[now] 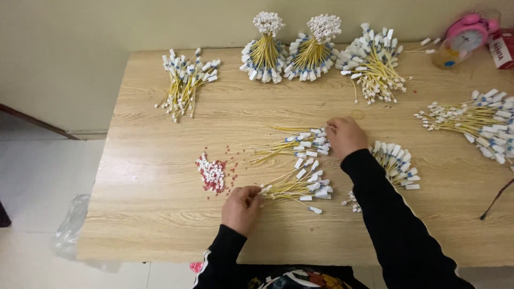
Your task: Assembling wire components by attaching small red markers to the ends of individual wires
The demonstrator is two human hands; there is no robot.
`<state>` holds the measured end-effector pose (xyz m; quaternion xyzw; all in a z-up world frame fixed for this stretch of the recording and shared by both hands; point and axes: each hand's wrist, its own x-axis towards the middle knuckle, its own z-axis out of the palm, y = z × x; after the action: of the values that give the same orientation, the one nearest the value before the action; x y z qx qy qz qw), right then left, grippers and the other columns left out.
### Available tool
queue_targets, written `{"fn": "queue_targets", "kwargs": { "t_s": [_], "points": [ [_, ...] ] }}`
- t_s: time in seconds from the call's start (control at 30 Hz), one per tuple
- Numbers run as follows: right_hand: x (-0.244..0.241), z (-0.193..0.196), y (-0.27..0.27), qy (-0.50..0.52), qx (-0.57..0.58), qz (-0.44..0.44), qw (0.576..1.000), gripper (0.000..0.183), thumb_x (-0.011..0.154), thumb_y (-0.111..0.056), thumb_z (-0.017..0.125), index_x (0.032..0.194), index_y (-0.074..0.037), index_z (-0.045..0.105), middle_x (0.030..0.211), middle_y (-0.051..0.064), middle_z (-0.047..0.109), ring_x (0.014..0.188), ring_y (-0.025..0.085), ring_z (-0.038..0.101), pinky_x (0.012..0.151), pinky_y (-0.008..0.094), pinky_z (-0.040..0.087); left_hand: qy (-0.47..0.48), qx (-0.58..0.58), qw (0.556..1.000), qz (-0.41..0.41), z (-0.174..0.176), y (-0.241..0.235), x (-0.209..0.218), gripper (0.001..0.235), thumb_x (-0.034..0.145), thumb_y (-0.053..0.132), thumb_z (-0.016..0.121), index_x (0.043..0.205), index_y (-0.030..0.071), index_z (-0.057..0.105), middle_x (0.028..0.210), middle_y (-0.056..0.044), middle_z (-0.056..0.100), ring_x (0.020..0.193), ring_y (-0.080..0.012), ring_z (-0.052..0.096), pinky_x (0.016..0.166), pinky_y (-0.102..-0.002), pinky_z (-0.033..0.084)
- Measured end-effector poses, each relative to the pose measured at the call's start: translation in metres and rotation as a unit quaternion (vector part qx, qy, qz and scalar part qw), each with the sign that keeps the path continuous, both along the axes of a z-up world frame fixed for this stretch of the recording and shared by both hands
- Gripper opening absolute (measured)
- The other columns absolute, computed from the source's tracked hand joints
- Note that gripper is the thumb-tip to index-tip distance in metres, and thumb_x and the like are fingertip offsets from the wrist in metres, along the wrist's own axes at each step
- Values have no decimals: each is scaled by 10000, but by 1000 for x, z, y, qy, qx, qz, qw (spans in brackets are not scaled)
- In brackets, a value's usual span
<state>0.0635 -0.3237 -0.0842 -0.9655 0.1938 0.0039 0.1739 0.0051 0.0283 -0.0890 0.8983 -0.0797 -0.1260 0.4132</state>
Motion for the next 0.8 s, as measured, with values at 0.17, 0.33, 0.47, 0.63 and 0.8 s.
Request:
{"fn": "queue_targets", "kwargs": {
  "t_s": [0.17,0.33,0.47,0.63,0.8],
  "points": [
    [17,-7,5,39,-18,-2,999,280,908,-313,522,1081,-207,714,1135,84,602,912,295,630,751,449,507,-18,-51,999,5,6,-3,-1,149,841,214,653,948,170,747,840,3,672,656,-124,612,623,-278,511],
    [26,-35,-11,18,-62,12,998,287,868,-321,508,1007,-240,745,1083,82,644,917,335,652,791,481,517,-63,-62,996,1,-1,-6,-2,140,819,198,655,931,186,736,827,0,658,641,-145,604,656,-293,498],
    [18,-25,-11,18,-5,23,1000,258,890,-206,545,1066,-198,733,1122,93,620,954,317,637,819,461,501,-60,-70,996,13,21,-11,-5,131,822,187,658,921,168,742,838,7,675,629,-135,603,609,-287,499],
    [24,-50,-23,-2,-18,22,1000,290,889,-188,540,1097,-228,737,1143,93,615,949,335,648,837,452,514,-66,-73,995,2,24,-12,-8,150,839,198,640,948,167,738,871,-3,676,640,-142,618,604,-296,509],
    [26,-51,-27,49,-9,31,998,456,793,-149,569,1191,-346,670,1207,67,557,1029,306,624,886,429,505,-66,-91,994,7,29,-12,-11,130,811,220,657,909,199,738,822,40,708,621,-113,619,622,-278,512]
  ]
}}
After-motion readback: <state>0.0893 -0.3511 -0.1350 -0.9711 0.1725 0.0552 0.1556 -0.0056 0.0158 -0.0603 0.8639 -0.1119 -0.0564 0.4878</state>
